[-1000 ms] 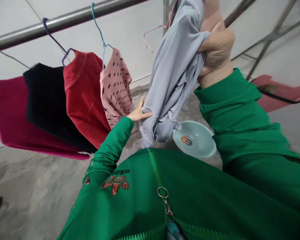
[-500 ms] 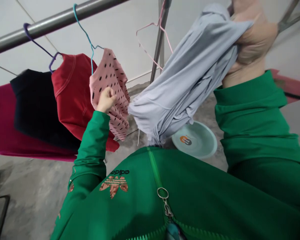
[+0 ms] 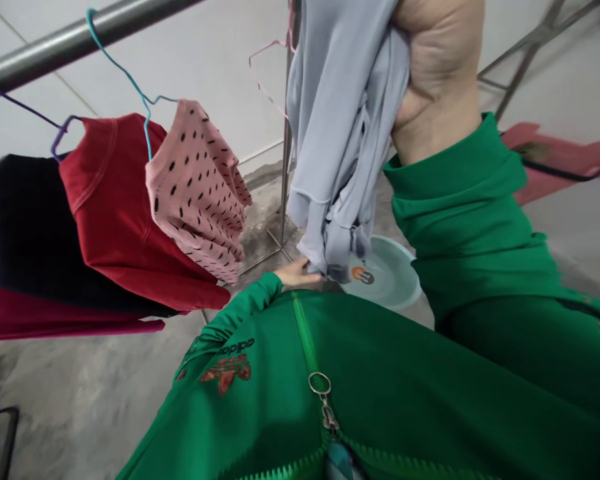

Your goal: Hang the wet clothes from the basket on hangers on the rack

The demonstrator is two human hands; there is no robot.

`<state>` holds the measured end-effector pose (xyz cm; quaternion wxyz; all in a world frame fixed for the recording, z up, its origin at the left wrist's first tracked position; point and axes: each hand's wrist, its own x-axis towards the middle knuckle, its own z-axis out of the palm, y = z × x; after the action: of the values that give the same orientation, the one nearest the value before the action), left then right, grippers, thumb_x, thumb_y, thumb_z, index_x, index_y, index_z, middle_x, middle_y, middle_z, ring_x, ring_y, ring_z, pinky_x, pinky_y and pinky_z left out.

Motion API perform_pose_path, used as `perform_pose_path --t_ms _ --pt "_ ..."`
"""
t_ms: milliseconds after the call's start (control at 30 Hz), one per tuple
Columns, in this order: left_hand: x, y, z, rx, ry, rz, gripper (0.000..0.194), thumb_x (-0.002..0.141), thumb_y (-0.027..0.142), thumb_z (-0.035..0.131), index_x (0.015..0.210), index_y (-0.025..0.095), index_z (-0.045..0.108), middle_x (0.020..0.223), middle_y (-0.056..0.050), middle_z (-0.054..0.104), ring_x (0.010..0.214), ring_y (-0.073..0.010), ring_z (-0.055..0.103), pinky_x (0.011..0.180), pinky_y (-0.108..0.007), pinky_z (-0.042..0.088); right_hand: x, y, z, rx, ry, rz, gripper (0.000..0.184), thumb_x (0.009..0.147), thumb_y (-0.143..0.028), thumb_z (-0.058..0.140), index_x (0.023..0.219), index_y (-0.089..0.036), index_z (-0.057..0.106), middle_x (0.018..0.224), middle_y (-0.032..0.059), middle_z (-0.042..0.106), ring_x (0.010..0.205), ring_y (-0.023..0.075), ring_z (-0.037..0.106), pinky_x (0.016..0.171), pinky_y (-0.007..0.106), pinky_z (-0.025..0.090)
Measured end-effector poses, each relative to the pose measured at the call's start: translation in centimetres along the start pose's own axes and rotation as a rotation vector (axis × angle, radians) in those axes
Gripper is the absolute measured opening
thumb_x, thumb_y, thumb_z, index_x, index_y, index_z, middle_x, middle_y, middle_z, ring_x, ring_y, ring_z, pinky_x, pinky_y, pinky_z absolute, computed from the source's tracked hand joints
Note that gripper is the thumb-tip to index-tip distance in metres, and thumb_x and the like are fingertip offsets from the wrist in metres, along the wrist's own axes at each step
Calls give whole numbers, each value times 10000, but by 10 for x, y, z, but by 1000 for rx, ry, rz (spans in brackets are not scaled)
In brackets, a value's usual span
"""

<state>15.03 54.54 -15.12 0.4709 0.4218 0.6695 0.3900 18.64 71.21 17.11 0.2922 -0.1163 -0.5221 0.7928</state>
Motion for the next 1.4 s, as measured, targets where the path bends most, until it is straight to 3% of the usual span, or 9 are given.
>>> perform_pose_path --t_ms 133,367,567,767,900,1033,1100,1267,1400 --pt "21 -4 4 -355 434 104 697 559 437 854 1134 128 612 1219 -132 638 1128 -250 587 1050 -375 415 0 1 3 -14 -110 -303 186 946 -113 432 959 -214 587 891 -55 623 1025 182 673 870 394 591" --pt "23 -16 3 -647 733 4 515 563 421 850 942 134 651 965 -99 716 985 -253 646 1008 -445 447 6 4 1 318 -214 -156 170 932 -62 376 980 -167 501 797 -25 619 1073 135 645 1047 368 501" --pt "-33 -1 -40 -712 897 58 539 596 569 780 913 160 628 948 -67 719 960 -217 657 967 -357 476 15 25 -27 140 -230 -88 297 765 -65 578 1041 -174 594 833 -27 664 823 124 655 890 292 560" --pt "-106 21 -72 -750 1019 103 541 493 597 829 781 178 643 759 -20 716 802 -200 681 826 -317 543 21 100 -82 -111 -372 183 542 598 -143 741 1122 -197 613 986 17 683 823 137 652 817 284 561" --pt "-131 45 -80 -765 1118 122 498 514 558 845 778 185 645 703 -6 706 783 -195 696 773 -299 563 26 136 -109 -529 -750 168 644 685 -312 707 1300 -208 550 1211 83 645 1068 224 639 963 377 509" --pt "-146 75 -76 -813 964 8 517 510 562 855 758 155 653 649 -27 690 712 -218 700 688 -320 572 29 121 -110 -996 -1229 54 646 724 -430 672 1330 -230 567 1276 80 621 1149 276 602 987 389 487" --pt "-152 90 -71 -819 936 -2 528 528 574 846 775 145 663 656 -35 694 678 -210 693 657 -310 566 34 97 -101 -1092 -1130 -94 579 771 -454 635 1298 -221 581 1141 88 677 1009 260 648 911 392 516" --pt "-146 120 -59 -824 896 19 548 554 545 849 909 159 689 742 -27 720 660 -181 679 627 -279 553 62 55 -61 -1333 -94 -525 605 758 -509 688 1203 -124 545 1166 181 625 1077 322 593 929 477 460" --pt "-129 131 -58 -788 781 -8 578 554 572 837 916 144 697 741 -40 715 725 -208 691 638 -275 551 100 78 -35 -1414 -149 -341 684 750 -422 735 1242 -23 477 1131 230 614 1060 325 591 910 458 449"
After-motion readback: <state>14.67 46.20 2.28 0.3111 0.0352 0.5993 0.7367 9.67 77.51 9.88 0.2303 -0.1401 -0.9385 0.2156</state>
